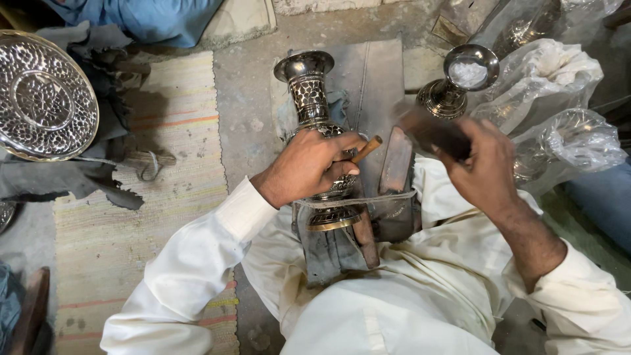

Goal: The person uses a hammer and chisel to create a decorative pattern on a metal vase. They repeatedly strike the chisel against the vase's surface to form a textured design.

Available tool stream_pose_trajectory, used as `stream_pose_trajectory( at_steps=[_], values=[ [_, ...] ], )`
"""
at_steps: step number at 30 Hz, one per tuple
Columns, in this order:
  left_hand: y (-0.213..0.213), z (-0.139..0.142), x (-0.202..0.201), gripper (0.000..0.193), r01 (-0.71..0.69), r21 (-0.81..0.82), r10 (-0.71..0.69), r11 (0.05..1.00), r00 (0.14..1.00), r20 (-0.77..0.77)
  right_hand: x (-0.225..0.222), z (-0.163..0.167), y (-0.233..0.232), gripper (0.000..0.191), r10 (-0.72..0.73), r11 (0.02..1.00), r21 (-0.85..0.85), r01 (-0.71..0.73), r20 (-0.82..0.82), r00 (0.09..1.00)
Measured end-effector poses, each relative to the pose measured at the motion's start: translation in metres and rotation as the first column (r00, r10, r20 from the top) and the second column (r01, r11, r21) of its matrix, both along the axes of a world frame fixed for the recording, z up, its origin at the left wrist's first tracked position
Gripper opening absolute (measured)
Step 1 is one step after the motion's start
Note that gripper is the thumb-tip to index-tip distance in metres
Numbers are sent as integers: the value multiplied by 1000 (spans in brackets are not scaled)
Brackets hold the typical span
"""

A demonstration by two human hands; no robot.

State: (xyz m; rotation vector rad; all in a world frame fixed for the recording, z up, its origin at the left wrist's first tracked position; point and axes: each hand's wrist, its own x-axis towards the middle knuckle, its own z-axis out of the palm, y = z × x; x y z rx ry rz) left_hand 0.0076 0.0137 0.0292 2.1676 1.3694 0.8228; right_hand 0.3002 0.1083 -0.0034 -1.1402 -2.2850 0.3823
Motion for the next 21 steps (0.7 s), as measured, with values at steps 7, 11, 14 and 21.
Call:
stream_pose_trajectory(
  at_steps=[7,11,14,21],
  values=[
    [1,-3,1,32,-24,-32,23,999,999,-24,0,-12,4,26,0,990,-139,-19,-136,991],
    [1,-5,0,31,-5,30,5,1000,1000,-3,0,-20,6,28,46,998,-48,-51,-100,994],
    [3,-6,0,31,-7,41,7,999,1000,-3,2,-22,8,28,-95,961,-274,41,-188,978],
    [3,-5,0,29,-9,-13,9,1000,1000,11,5,-25,10,26,-185,884,-467,-32,-410,893]
  ],
)
